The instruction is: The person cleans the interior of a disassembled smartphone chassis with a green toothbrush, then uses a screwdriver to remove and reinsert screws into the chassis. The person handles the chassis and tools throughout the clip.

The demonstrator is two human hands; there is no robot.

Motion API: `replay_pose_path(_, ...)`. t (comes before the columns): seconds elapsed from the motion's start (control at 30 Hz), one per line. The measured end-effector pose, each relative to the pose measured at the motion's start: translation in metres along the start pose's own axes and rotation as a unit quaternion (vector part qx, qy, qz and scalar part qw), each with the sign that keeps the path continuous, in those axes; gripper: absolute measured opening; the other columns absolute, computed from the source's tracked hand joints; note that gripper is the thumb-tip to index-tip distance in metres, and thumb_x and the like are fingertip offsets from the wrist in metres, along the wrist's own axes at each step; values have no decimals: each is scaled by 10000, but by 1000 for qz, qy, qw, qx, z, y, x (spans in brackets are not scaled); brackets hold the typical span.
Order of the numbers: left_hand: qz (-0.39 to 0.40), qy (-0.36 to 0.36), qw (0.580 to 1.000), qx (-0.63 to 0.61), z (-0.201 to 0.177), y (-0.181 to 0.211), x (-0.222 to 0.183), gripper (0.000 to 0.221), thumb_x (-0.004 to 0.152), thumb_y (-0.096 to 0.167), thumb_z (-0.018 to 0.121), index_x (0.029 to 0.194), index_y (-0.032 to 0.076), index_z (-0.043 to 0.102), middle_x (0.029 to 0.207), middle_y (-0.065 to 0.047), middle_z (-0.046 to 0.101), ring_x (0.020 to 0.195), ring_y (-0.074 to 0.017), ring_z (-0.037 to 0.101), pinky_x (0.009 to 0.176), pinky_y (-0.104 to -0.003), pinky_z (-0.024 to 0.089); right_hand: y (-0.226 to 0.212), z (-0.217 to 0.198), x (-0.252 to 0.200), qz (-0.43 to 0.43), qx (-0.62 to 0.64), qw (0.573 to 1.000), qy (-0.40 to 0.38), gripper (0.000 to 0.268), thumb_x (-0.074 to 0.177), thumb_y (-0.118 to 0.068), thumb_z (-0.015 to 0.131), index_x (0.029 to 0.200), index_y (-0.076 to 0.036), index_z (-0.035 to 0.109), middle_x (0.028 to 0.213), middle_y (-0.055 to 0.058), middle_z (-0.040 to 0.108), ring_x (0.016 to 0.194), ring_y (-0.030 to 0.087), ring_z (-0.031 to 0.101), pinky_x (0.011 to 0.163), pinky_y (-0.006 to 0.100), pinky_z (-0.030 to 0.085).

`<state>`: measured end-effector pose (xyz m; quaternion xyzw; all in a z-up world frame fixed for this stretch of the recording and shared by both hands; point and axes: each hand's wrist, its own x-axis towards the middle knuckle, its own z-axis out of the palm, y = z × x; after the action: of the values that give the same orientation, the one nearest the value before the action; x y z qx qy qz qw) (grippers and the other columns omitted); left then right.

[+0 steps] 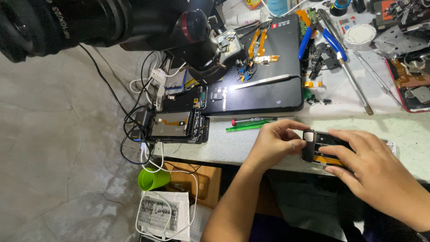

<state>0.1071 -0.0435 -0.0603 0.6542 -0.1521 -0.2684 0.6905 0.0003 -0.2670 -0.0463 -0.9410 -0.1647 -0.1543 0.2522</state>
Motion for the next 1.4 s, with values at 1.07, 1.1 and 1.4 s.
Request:
replay_pose_path(1.07,29,68,979,189,16,15,-6,331,822,10,770,1151,-5,732,902,-50,695,789,-95,653,709,-244,551,-7,1,3,-55,-52,997,-13,522,748,-258,684,1269,-282,661,1445,-105,579,1309,293,496,1063,459,401)
replay_pose_path(1.1,36,75,973,216,17,18,-6,329,816,26,782,1141,6,739,903,-52,691,783,-106,659,708,-252,556,-8,0,3,-63,-72,995,-20,490,726,-254,684,1214,-305,672,1462,-113,579,1302,290,493,1063,455,401)
replay_pose_path(1.4,102,123,905,395,33,29,-11,246,782,81,825,1015,38,758,886,-93,690,766,-186,651,694,-323,536,-10,1,1,-46,-97,993,-52,522,738,-216,675,1255,-288,679,1483,-110,574,1327,289,477,1075,462,390)
